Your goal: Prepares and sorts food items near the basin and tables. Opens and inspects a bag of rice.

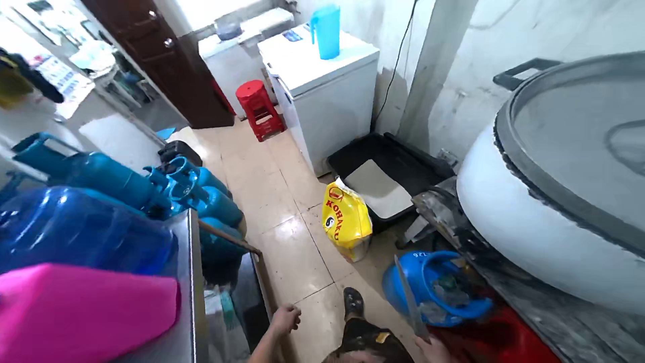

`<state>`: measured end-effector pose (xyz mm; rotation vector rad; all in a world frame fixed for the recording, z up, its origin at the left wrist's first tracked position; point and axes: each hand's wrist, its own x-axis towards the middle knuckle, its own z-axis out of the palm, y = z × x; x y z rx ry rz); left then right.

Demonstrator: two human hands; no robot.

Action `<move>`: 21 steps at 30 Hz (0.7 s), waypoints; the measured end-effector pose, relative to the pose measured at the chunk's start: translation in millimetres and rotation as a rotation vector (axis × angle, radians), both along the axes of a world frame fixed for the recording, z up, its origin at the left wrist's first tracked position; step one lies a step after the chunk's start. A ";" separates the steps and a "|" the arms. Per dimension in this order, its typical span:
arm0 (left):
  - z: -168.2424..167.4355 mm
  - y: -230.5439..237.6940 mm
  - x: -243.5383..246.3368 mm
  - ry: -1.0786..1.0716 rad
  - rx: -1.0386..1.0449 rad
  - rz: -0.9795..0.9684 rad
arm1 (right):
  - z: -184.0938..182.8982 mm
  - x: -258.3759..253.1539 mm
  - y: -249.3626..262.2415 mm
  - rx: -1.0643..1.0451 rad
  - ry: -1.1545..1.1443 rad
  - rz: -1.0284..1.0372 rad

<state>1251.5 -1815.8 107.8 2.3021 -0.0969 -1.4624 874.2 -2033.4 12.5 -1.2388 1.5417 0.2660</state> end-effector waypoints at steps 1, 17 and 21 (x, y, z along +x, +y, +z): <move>0.0 -16.9 17.8 0.015 0.035 -0.028 | 1.3 21.3 -9.7 0.005 -0.010 -0.031; -58.3 -459.5 310.3 -0.318 -0.198 -0.631 | 47.3 251.5 -112.0 -0.065 0.023 -0.259; -101.3 -568.7 338.7 -0.374 -0.234 -1.116 | 60.5 327.0 -90.2 0.013 0.101 -0.567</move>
